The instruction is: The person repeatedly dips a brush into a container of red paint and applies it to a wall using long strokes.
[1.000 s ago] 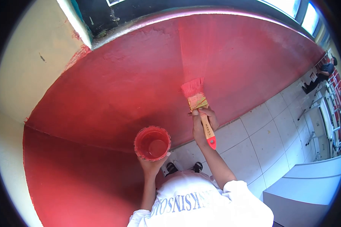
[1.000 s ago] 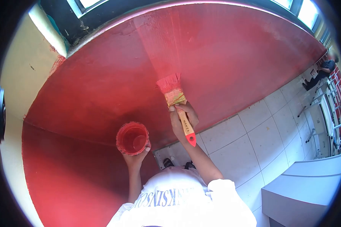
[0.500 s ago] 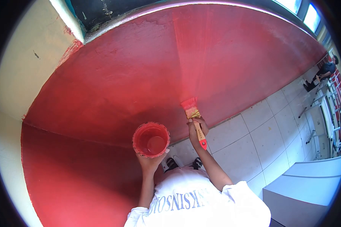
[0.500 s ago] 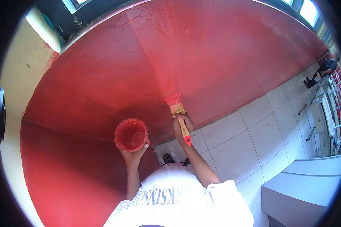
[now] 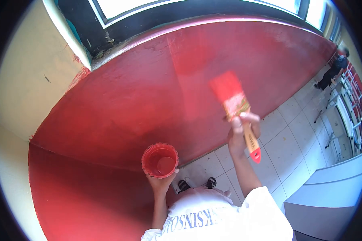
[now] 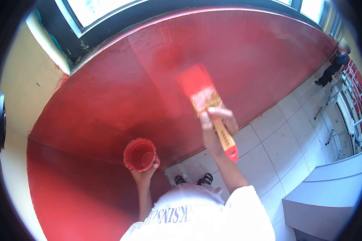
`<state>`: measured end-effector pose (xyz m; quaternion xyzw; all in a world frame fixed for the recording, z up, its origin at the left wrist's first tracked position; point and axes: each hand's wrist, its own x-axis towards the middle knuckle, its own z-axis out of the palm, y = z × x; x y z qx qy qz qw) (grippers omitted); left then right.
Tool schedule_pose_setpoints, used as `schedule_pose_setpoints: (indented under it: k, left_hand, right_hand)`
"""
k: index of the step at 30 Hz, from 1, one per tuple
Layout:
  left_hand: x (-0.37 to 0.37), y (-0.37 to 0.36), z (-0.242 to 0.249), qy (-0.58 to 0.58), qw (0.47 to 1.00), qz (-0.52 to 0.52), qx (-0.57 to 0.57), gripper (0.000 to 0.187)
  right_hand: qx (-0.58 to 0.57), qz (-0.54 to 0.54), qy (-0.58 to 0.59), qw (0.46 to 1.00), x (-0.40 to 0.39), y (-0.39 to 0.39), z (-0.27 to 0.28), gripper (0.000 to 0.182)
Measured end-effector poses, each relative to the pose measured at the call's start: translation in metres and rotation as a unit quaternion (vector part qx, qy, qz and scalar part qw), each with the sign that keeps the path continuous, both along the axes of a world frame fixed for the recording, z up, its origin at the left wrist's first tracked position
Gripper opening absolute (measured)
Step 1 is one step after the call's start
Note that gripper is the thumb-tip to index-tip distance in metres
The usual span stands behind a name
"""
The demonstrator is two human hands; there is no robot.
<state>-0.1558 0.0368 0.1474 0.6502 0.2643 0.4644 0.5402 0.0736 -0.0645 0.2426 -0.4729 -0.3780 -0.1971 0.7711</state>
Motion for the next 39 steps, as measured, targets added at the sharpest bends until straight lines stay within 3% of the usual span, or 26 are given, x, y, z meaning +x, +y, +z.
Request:
schedule_pose_setpoints:
  k: [4, 8, 12, 19, 30, 39]
  left_hand:
    - [0.007, -0.004, 0.017, -0.019, 0.999, 0.011, 0.045, 0.075]
    - [0.007, -0.005, 0.016, -0.026, 0.999, 0.005, 0.022, 0.076]
    - [0.005, -0.010, 0.016, -0.018, 1.000, 0.015, 0.017, 0.077]
    - [0.002, -0.009, 0.014, 0.012, 0.999, 0.037, 0.029, 0.078]
    - [0.006, -0.017, 0.013, 0.057, 0.998, 0.030, 0.017, 0.080]
    - [0.006, -0.021, 0.013, 0.061, 0.998, 0.021, 0.016, 0.080]
  right_hand:
    - [0.104, 0.061, -0.036, 0.992, 0.008, 0.023, 0.077, 0.014]
    - [0.165, 0.099, -0.023, 0.981, 0.008, 0.045, 0.098, 0.014]
    - [0.099, 0.064, -0.010, 0.993, 0.010, 0.055, 0.092, 0.009]
    - [0.043, 0.077, 0.050, 0.995, 0.006, 0.057, 0.030, 0.011]
    - [-0.023, 0.084, 0.087, 0.992, 0.001, 0.052, -0.124, 0.017]
    - [-0.089, 0.071, 0.183, 0.977, -0.012, 0.039, -0.193, 0.010]
